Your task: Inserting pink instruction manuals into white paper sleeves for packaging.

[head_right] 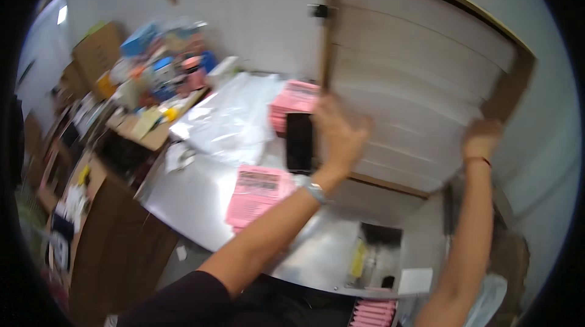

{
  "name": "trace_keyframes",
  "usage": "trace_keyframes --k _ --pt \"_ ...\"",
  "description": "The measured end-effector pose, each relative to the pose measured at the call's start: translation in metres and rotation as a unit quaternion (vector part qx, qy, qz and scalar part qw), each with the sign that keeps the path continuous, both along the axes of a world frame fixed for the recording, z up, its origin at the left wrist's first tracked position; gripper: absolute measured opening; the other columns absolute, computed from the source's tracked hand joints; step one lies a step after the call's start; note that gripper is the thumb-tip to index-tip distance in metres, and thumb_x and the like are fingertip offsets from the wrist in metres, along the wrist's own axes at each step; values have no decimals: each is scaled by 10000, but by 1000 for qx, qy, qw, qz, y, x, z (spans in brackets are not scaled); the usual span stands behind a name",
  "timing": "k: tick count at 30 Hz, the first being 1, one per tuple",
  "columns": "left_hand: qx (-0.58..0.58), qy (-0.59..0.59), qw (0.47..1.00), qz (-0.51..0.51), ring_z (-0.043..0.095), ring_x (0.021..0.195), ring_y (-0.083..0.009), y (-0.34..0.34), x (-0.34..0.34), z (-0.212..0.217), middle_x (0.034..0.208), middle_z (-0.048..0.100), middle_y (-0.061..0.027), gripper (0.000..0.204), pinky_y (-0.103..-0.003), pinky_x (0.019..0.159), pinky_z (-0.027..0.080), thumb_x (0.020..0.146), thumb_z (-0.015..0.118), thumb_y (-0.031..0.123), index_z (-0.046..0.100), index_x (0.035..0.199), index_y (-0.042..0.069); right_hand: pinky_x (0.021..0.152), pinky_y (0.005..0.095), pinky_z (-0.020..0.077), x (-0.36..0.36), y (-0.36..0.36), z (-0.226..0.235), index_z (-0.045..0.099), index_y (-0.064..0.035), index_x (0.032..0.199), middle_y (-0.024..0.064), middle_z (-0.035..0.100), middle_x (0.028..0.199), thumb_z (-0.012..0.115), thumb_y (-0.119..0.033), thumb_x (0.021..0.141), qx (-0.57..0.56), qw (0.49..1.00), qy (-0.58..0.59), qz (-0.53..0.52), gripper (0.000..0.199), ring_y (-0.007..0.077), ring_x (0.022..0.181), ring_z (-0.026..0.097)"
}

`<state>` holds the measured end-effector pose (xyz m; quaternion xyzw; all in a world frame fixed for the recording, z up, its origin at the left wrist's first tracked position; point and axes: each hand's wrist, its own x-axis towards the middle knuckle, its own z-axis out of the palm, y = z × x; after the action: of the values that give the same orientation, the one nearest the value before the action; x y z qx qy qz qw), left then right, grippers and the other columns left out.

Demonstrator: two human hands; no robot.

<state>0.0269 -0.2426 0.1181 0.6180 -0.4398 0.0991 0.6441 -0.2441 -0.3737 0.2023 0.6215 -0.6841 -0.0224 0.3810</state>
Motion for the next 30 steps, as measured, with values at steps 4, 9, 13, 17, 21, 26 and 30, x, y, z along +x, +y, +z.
trace_keyframes --k 4,9,13,17,21,26,30 --pt "8 -168 981 100 349 1301 -485 -29 -36 -4 1405 337 -363 811 -553 1112 253 748 647 187 316 1408 -148 1090 454 380 -192 -102 -66 540 91 1288 244 571 1297 451 -142 935 -250 934 144 209 432 324 1239 530" --pt "91 -130 987 -4 331 1319 -477 -31 -5 0 1376 330 -340 884 -487 1094 319 710 653 79 220 1452 -129 916 415 496 -110 -45 -83 464 89 1336 240 552 1303 752 -41 801 14 624 -690 366 621 316 1122 571" --pt "96 -62 985 -129 319 1305 -519 23 -7 63 1410 259 -355 901 -530 1086 319 704 678 76 232 1480 -37 991 429 440 -144 -63 -70 471 45 1356 218 547 1327 759 -99 744 -48 745 -524 409 691 336 1186 532" --pt "174 -84 980 -45 305 1332 -547 -5 -18 54 1467 212 -393 736 -607 1093 279 723 643 44 429 1428 59 1092 447 365 -135 -101 -74 482 -13 1383 187 539 1359 768 -177 669 -104 837 -285 456 787 363 1272 480" --pt "72 -105 990 -68 285 1344 -569 -24 -47 54 1437 252 -433 707 -608 1096 275 708 623 21 491 1401 77 1105 456 355 -206 -100 -64 501 -12 1358 185 545 1346 784 -196 638 -206 874 -212 387 795 370 1289 468" --pt "-61 -232 966 -101 490 1065 -373 51 12 28 1024 583 -177 750 -500 931 394 621 794 201 516 1302 56 1050 457 356 -14 186 -55 520 -46 1231 190 454 1236 697 -16 662 -245 822 -430 284 596 374 1219 447" --pt "-27 -179 920 -349 350 1291 -436 97 -48 -4 1339 342 -265 708 -473 1038 393 590 783 98 527 1249 89 1033 518 348 -32 339 -110 561 -50 1140 206 393 1271 721 -10 644 -352 800 -471 120 522 413 1232 418"
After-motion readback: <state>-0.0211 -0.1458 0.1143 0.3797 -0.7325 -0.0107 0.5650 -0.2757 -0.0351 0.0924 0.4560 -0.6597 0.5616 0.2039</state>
